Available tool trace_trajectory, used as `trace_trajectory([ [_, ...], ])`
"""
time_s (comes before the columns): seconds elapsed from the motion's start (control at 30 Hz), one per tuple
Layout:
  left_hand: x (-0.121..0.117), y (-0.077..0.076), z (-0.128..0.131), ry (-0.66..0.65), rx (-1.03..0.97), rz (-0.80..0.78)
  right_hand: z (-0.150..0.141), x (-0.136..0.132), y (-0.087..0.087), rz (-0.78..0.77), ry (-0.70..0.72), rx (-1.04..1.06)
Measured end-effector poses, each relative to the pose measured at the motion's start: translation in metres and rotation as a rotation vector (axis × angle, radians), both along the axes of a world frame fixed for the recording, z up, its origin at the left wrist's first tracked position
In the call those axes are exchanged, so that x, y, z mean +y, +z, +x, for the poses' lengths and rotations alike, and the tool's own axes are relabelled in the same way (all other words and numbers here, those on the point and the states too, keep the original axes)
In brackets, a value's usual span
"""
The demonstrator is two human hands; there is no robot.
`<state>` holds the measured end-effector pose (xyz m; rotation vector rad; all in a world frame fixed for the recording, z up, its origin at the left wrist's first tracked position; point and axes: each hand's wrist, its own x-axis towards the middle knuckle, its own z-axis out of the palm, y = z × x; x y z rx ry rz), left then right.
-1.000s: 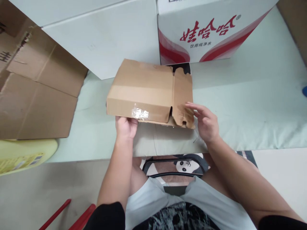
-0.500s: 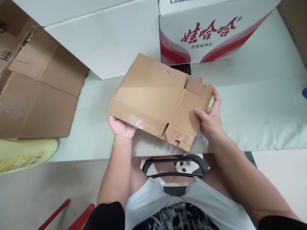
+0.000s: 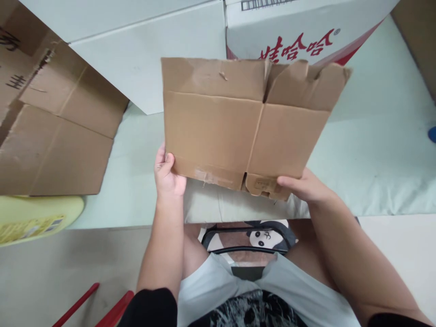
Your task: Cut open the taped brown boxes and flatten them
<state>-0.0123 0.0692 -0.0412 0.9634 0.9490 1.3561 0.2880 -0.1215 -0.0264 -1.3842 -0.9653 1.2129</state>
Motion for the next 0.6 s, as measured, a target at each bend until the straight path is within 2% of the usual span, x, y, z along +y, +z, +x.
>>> trace_trajectory([
  [0.07, 0.000, 0.001, 0.001, 0.024, -0.001, -0.004, -0.001, -0.002, 0.001, -0.033, 0.095, -0.037],
  [0.1, 0.000, 0.002, 0.002, 0.039, -0.004, -0.022, -0.001, -0.002, 0.001, -0.045, 0.095, -0.036],
  [0.17, 0.000, 0.003, 0.004, 0.065, -0.036, -0.080, 0.000, -0.003, 0.001, -0.052, 0.020, -0.001],
  [0.3, -0.001, 0.013, 0.011, 0.074, -0.214, -0.259, 0.001, -0.003, 0.004, 0.003, -0.235, 0.072],
  [0.4, -0.005, 0.025, 0.014, 0.007, -0.298, -0.382, -0.001, 0.002, 0.009, 0.146, -0.491, 0.049],
  [0.5, -0.012, 0.035, 0.018, -0.021, -0.317, -0.391, 0.004, 0.010, 0.015, 0.366, -0.926, -0.007],
  [0.57, -0.016, 0.039, 0.020, -0.008, -0.319, -0.384, 0.012, 0.014, 0.017, 0.443, -1.209, -0.033],
  [0.6, -0.018, 0.040, 0.021, -0.003, -0.318, -0.383, 0.019, 0.014, 0.018, 0.446, -1.300, -0.037],
])
